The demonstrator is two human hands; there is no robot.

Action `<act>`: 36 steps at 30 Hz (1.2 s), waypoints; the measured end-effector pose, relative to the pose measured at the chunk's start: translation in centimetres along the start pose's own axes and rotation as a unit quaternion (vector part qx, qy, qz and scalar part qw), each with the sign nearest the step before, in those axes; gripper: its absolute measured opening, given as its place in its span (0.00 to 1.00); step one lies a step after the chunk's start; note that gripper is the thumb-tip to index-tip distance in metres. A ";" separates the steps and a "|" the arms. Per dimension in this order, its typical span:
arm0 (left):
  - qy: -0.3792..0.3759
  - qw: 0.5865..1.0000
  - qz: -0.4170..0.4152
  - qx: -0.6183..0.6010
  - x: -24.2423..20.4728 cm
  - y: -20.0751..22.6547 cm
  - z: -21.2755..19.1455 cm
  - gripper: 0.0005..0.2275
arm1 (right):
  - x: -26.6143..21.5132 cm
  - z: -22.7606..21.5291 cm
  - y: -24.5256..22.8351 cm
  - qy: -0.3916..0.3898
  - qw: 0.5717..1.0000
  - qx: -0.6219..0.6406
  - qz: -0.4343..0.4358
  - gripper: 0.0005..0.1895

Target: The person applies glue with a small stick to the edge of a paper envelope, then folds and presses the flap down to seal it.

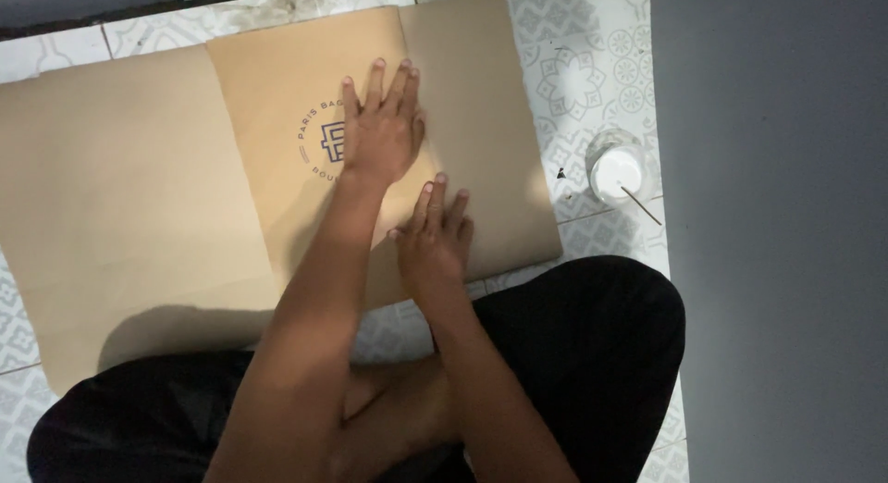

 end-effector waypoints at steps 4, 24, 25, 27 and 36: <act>-0.056 0.996 -0.056 -0.043 1.9 -0.2 -1.4 0.30 | 0.2 -1.4 0.3 0.003 1.000 -0.017 -0.010 0.56; -0.016 0.981 -0.151 -0.125 7.8 -1.8 -0.7 0.27 | 0.3 -2.6 0.2 -0.002 1.000 -0.004 -0.007 0.41; -0.041 0.983 -0.137 -0.112 7.3 -2.3 -1.3 0.27 | 0.4 -2.9 0.3 -0.009 1.000 -0.001 -0.009 0.47; -0.067 0.985 -0.122 -0.098 5.1 -3.3 -1.6 0.28 | 0.7 -3.5 0.3 -0.017 1.000 0.004 -0.010 0.53; -0.037 0.991 -0.092 -0.087 -5.1 -5.9 0.7 0.27 | 5.7 -7.2 2.3 -0.247 0.887 0.381 0.086 0.30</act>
Point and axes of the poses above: each hand's wrist, its own x-axis towards the middle knuckle, its own z-axis out of the palm, y = z × x, the point moved 3 cm from there along x, towards the middle knuckle, and after that the axes turned 15 degrees about -z, right-handed, at the moved point
